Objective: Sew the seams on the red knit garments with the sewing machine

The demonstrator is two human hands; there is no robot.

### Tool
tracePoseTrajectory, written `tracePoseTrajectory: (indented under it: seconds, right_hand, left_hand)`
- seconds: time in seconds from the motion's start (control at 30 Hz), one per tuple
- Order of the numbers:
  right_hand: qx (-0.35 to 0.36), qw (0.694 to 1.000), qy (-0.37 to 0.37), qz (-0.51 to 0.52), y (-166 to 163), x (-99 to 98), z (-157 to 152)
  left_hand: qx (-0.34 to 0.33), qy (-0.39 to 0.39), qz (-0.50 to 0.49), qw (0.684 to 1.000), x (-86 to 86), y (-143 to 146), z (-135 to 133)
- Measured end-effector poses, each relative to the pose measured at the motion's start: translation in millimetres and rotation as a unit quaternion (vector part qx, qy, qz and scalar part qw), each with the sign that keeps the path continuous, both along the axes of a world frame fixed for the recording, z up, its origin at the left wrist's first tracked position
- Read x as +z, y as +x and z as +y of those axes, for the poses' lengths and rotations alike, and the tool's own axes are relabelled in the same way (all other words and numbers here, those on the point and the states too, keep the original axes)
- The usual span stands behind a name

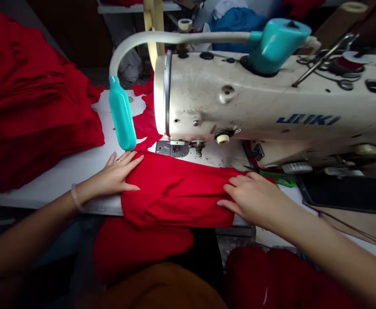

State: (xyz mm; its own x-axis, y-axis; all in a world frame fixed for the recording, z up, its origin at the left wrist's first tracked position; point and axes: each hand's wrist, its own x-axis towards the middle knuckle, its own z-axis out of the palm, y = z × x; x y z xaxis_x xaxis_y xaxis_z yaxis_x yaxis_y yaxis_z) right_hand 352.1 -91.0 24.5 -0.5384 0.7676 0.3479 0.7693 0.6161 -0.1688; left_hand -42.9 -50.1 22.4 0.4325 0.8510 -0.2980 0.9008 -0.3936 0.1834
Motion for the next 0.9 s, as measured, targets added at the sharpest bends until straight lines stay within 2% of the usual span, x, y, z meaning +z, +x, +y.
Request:
tracePoseTrajectory:
  seconds: [0.07, 0.1, 0.17, 0.23, 0.3, 0.33, 0.37, 0.43, 0.47, 0.5, 0.53, 0.6, 0.63, 0.67, 0.73, 0.8, 0.9]
  right_hand:
    - [0.056, 0.994, 0.0, -0.091, -26.6, -8.2, 11.7]
    - [0.062, 0.993, 0.001, -0.105, -43.7, -12.6, 15.4]
    - [0.036, 0.997, -0.009, -0.065, -77.5, -20.8, 20.7]
    - [0.018, 0.999, -0.05, -0.003, -100.8, -23.8, 26.3]
    - [0.057, 0.988, -0.127, 0.066, -105.5, -16.6, 33.7]
    - [0.111, 0.97, -0.191, 0.102, -101.1, -9.1, 37.6]
    - [0.191, 0.934, -0.267, 0.137, -93.6, 0.1, 41.2]
    - [0.362, 0.809, -0.42, 0.194, -76.4, 19.0, 46.1]
    - [0.398, 0.762, -0.466, 0.209, -69.9, 26.1, 46.8]
    - [0.392, 0.754, -0.482, 0.214, -66.2, 30.2, 46.1]
    - [0.348, 0.787, -0.465, 0.208, -65.4, 31.0, 44.1]
    - [0.223, 0.888, -0.374, 0.146, -68.9, 23.6, 36.8]
    - [0.191, 0.919, -0.329, 0.099, -71.0, 17.0, 32.1]
    - [0.188, 0.934, -0.299, 0.058, -72.1, 9.8, 27.2]
    - [0.212, 0.935, -0.283, 0.019, -70.0, -3.2, 18.6]
    - [0.213, 0.94, -0.265, 0.036, -64.6, -11.7, 13.7]
    - [0.171, 0.964, -0.188, 0.074, -60.4, -17.2, 13.4]
  left_hand:
    - [0.001, 0.051, -0.041, 0.998, 3.0, 24.8, 4.7]
    - [-0.01, 0.062, -0.069, 0.996, 3.2, 36.2, 6.6]
    - [-0.035, 0.057, -0.12, 0.991, 0.7, 52.3, 9.5]
    - [-0.044, 0.048, -0.147, 0.987, -4.7, 57.9, 11.3]
    - [-0.034, 0.059, -0.164, 0.984, -10.1, 55.1, 11.9]
    - [-0.03, 0.063, -0.17, 0.983, -11.8, 52.2, 11.5]
    - [-0.028, 0.061, -0.176, 0.982, -12.7, 49.5, 10.7]
    - [-0.023, 0.048, -0.174, 0.983, -11.7, 46.7, 7.9]
    - [-0.022, 0.043, -0.165, 0.985, -10.0, 47.1, 5.9]
    - [-0.022, 0.036, -0.151, 0.988, -7.9, 48.5, 3.9]
    - [-0.02, 0.031, -0.132, 0.99, -5.6, 50.4, 1.9]
    - [-0.012, 0.013, -0.084, 0.996, -1.1, 53.3, -1.0]
    - [-0.006, -0.003, -0.057, 0.998, 0.9, 53.2, -1.4]
    - [-0.001, -0.019, -0.029, 0.999, 2.7, 51.8, -1.0]
    - [0.003, -0.046, 0.025, 0.999, 5.9, 46.0, 2.5]
    - [-0.006, -0.058, 0.071, 0.996, 9.1, 39.9, 8.2]
    - [-0.017, -0.064, 0.122, 0.99, 14.1, 38.1, 16.4]
